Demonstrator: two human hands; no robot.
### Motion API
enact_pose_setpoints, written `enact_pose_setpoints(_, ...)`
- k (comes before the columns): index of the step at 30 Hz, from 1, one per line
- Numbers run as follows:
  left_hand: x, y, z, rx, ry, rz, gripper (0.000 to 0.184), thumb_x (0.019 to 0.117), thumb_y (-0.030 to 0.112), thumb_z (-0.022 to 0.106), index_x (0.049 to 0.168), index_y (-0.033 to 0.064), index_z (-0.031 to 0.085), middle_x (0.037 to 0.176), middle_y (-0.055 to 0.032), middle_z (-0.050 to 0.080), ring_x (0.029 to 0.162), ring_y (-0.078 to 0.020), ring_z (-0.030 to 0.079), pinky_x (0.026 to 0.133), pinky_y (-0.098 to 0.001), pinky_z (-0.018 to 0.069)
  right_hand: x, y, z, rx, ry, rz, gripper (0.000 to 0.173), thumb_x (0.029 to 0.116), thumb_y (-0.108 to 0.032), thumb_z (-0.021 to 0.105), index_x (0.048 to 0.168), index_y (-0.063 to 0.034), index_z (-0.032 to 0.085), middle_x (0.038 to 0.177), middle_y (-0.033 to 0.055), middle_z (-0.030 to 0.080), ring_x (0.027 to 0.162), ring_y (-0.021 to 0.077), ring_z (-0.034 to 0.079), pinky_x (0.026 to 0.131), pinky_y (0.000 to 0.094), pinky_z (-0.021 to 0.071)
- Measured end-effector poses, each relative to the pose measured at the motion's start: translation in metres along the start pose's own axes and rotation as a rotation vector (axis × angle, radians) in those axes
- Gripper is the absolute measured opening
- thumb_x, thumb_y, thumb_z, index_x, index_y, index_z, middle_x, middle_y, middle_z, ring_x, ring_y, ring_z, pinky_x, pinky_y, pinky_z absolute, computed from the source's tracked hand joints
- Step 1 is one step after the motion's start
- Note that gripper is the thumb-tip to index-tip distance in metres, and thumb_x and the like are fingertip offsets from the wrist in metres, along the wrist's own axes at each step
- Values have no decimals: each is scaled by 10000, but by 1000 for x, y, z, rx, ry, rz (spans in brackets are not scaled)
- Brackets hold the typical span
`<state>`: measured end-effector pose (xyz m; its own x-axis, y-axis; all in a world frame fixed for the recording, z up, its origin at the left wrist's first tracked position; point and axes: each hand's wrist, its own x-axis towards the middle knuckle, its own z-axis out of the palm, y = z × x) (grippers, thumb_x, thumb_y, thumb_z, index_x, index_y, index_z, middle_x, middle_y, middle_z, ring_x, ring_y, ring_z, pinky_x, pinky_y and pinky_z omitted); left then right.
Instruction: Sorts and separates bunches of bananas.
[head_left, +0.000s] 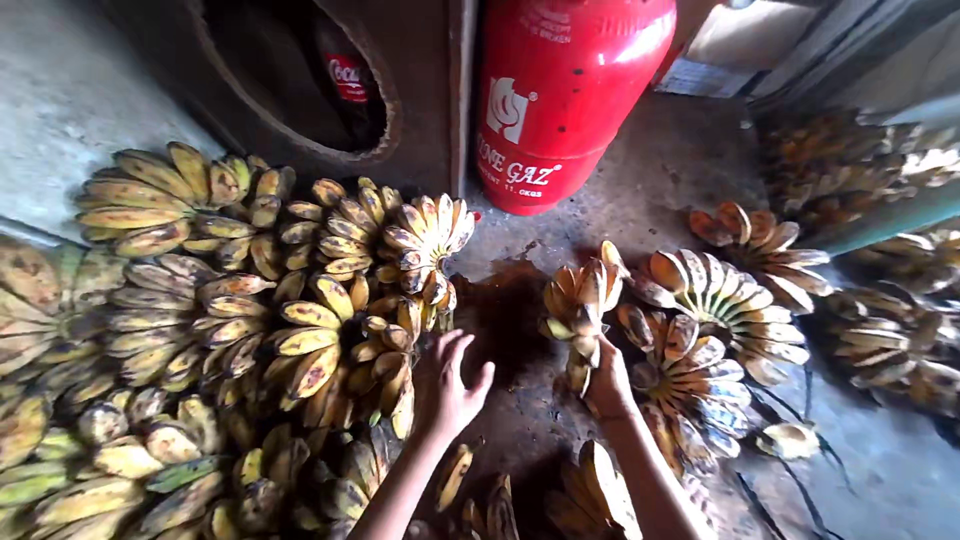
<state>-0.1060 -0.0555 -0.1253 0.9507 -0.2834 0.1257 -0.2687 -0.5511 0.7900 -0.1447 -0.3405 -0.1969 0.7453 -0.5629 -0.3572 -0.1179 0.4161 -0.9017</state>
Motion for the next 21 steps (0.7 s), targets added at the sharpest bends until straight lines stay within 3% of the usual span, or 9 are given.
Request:
enact_pose_setpoints(1,5,11,-1,-188,-44,-53,599,916,375,723,1365,-3,603,1428,-186,570,1325,-255,559,1099,-397,490,-6,-4,10,14,-39,4,345,1106,-243,361,1204,-51,630,915,53,706,775,115,686,687,308,600)
enact_pose_setpoints(3,17,33,-7,-513,-170,-213,851,879,428,765,1532,19,404,1518,-190,489,1349,-252,552,1074,-391,523,-19,-10,37,94,-133,46,335,1090,-206,323,1220,-56,592,917,46,718,777,103,704,681,295,618)
enact_pose_setpoints(5,28,53,-14,-732,-222,-303,1073,818,427,834,1625,89,213,1583,-165,409,1367,-238,534,1068,-385,530,-31,-12,64,143,-243,69,335,1070,-190,339,1251,-36,575,957,72,724,838,125,717,745,324,627)
enact_pose_setpoints(6,31,60,-17,-811,-188,-311,1121,792,375,873,1624,95,176,1555,-164,436,1315,-227,581,1040,-375,561,-36,-13,78,156,-302,66,333,1065,-173,370,1284,-18,567,1002,90,728,886,139,722,795,341,627)
enact_pose_setpoints(9,31,66,-37,-841,33,-384,1168,700,232,939,1567,78,171,1371,-150,577,1156,-176,670,968,-337,601,-52,-21,115,81,-434,-16,303,1047,-106,496,1305,21,592,1079,95,732,949,136,719,873,327,616)
enact_pose_setpoints(13,21,48,-68,-676,218,-481,1038,647,341,963,1466,68,387,1246,-89,660,1125,-143,667,974,-333,584,-67,-26,143,-37,-595,-142,403,1005,-46,595,1388,72,552,1226,141,702,1086,175,694,973,330,584)
enact_pose_setpoints(15,14,34,-72,-745,292,-460,960,650,323,959,1420,58,451,1208,-112,680,1088,-184,694,932,-358,614,-72,-29,154,-62,-640,-186,417,991,-26,615,1386,88,547,1219,140,707,1082,171,699,971,319,586)
enact_pose_setpoints(21,2,20,-82,-1069,392,-416,753,770,146,850,1382,-19,442,1107,-171,704,984,-246,729,873,-399,632,-85,-43,180,-120,-664,-229,459,941,-2,682,1370,97,554,1146,132,734,999,155,728,913,293,610)
